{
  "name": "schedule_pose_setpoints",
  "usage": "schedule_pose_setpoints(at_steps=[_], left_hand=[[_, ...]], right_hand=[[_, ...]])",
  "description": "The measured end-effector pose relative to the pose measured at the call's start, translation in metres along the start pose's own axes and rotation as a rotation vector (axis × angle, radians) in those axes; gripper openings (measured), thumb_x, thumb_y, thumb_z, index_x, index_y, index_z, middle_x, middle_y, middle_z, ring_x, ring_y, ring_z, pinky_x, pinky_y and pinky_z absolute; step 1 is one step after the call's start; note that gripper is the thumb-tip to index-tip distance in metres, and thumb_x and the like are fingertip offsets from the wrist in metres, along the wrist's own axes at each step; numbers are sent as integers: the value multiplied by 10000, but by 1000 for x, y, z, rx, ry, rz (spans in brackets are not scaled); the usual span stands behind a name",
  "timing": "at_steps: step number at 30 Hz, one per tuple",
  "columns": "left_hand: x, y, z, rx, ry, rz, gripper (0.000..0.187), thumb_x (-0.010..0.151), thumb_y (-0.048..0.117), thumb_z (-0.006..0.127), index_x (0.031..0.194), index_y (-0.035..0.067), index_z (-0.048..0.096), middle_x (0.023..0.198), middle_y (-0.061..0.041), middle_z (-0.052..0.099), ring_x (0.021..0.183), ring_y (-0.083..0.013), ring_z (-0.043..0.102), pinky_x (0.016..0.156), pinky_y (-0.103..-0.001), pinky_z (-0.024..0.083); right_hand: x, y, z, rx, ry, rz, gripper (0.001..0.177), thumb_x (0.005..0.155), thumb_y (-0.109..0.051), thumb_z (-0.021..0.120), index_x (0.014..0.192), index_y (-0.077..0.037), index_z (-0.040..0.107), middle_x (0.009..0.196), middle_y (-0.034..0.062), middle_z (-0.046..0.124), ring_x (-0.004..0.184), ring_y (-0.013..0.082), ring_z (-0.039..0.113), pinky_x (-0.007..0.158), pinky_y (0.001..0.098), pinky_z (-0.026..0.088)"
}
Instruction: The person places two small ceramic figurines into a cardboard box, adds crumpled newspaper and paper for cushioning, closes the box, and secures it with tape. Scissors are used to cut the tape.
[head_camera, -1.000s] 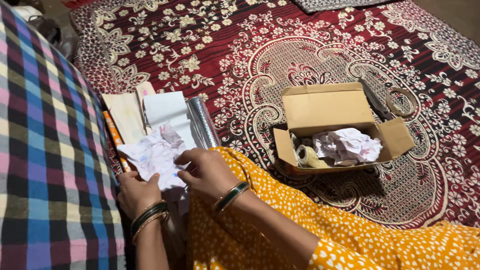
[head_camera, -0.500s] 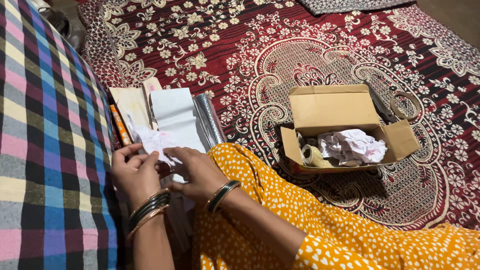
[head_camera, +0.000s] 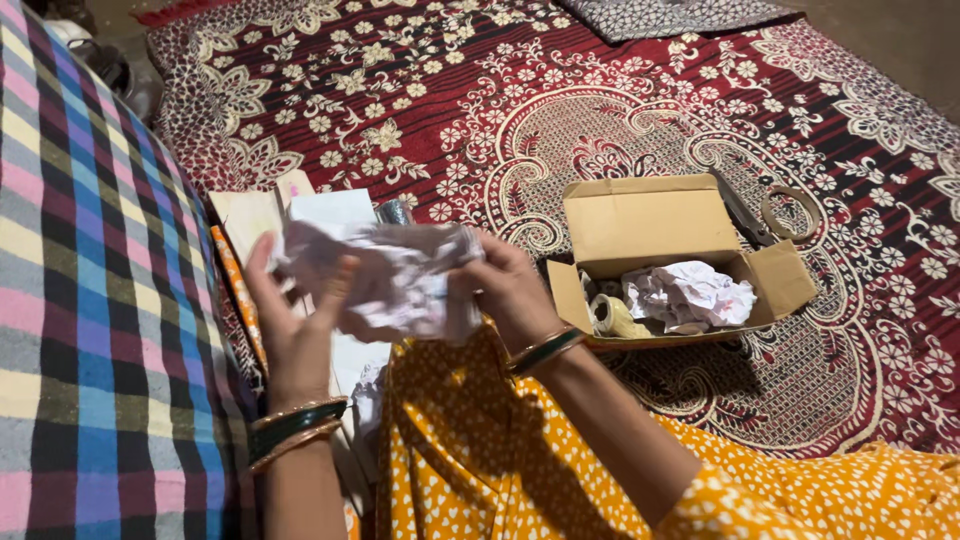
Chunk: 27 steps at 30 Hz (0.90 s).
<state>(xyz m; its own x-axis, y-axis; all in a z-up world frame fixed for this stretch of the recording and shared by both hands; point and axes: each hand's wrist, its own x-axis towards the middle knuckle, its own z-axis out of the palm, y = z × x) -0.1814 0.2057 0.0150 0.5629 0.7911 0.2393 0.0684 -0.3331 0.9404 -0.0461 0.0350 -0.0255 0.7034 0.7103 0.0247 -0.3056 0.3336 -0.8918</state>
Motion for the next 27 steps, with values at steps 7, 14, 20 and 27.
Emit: schedule_pose_setpoints(at_steps=[7,14,20,27], left_hand=[[-25,16,99,-367,-476,-164,607,891,410,721,1323,9,575,1197,-105,708,1057,-196,692,928,-339,552],[-65,30,226,-422,-534,33,350,900,238,749,1127,-15,664,1062,-96,678,950,-195,669,831,-316,544],[-79,9,278,-147,-518,45,243,842,168,746,1046,36,756,931,-130,664,841,-285,682,763,-384,522],[-90,8,266,304,-401,417,454,705,125,827,1099,4,637,1020,-176,672,981,-403,654,819,-469,527]], right_hand=[[-21,-67,-61,58,239,-61,430,895,29,599,1305,-91,548,967,45,641,787,95,607,650,234,493],[-43,-78,-150,-291,422,-351,369,912,-6,644,1224,-70,459,1135,46,577,986,114,594,829,241,539],[-71,-70,-220,-855,490,-138,218,913,-176,707,1072,-27,693,1042,63,632,946,142,622,829,269,518],[-96,-59,-213,-1309,271,-151,378,865,-311,776,1134,-52,719,1168,111,652,1112,266,606,986,380,472]])
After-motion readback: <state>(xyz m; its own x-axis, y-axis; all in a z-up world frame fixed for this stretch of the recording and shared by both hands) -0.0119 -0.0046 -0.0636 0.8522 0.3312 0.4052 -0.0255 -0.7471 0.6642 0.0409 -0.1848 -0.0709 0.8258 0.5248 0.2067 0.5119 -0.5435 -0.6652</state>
